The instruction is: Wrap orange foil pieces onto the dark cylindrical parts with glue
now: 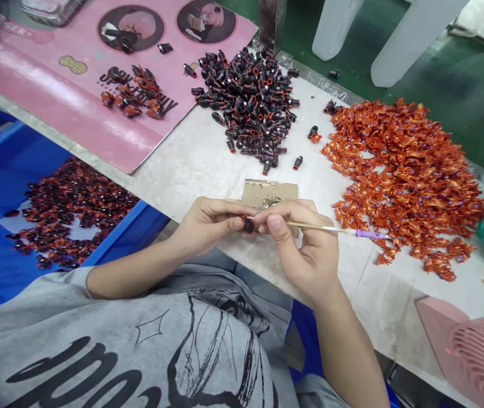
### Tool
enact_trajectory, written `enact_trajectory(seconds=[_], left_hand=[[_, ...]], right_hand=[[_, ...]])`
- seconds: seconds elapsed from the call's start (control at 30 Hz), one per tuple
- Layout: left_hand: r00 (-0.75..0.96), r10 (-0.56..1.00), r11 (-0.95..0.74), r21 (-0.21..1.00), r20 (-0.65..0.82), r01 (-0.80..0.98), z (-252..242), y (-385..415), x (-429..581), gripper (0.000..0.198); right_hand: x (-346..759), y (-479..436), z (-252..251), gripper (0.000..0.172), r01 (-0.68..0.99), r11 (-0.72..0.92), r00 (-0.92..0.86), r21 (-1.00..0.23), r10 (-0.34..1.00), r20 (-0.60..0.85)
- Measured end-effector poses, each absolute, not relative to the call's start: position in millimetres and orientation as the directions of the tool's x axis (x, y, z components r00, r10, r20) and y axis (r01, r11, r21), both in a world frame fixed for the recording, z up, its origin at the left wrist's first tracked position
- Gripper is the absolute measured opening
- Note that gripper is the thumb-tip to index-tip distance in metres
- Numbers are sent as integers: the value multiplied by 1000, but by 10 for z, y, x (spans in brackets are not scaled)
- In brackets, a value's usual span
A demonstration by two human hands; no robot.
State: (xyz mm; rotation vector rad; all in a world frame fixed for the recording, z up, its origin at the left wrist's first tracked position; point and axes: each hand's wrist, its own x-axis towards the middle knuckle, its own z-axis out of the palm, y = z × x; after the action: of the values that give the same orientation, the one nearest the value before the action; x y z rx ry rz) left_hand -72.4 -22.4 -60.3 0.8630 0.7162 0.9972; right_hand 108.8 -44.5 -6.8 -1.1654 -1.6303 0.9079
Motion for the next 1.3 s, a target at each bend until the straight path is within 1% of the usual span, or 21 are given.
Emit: enact_trajectory(seconds=[0.2,0.3,0.43,0.6,0.77,0.83,0.87,0.9,0.97,1.03,1.07,1.1,1.17,1.23,1.3], left_hand=[[366,924,261,882,-111,-392,-618,-230,-731,22],[373,924,236,897,-87,-374,-598,-227,-732,21],[376,925,196,910,-49,-365,-583,-221,-736,18],[373,925,201,919,-64,-339,-602,-220,-742,19],[368,929,188,912,-44,-365,-605,-223,-735,18],[359,931,210,903,-67,-375,-597,-224,-729,20],[359,930,225,896,-80,-382,-592,-224,-726,20],[363,928,238,888,-89,-393,-588,-225,-723,20],[369,924,258,874,-98,-413,-584,-228,-717,19],[362,927,257,870,-99,-420,-585,-235,-714,17],[355,930,253,872,-99,-418,-586,-239,-713,17],[348,932,250,875,-102,-415,-587,-243,-712,17],[338,935,254,874,-112,-414,-582,-249,-710,17],[336,932,276,868,-136,-412,-569,-252,-706,18],[336,928,299,865,-164,-403,-548,-250,-699,21]], right_hand=[[1074,-445,-84,28,331,264,-98,-906,964,245],[1068,-445,-100,25,312,271,-83,-911,963,258],[1061,-442,-114,26,299,262,-94,-918,965,244],[1063,-442,-105,25,310,254,-86,-916,967,239],[1055,-451,-100,23,285,258,-90,-923,966,242],[1065,-430,-89,21,261,298,-74,-918,954,289],[1080,-409,-76,21,237,339,-30,-910,939,342],[1106,-380,-59,21,206,399,49,-893,908,417],[1201,-307,-16,19,174,527,254,-832,792,555],[1360,-229,27,20,225,603,419,-765,649,635],[1460,-197,42,23,281,620,463,-733,581,669],[1570,-172,52,27,358,610,473,-707,534,701],[1795,-145,50,37,536,537,412,-651,507,757],[1981,-137,20,38,698,373,272,-612,652,708],[2088,-132,-35,33,805,238,115,-544,836,537]])
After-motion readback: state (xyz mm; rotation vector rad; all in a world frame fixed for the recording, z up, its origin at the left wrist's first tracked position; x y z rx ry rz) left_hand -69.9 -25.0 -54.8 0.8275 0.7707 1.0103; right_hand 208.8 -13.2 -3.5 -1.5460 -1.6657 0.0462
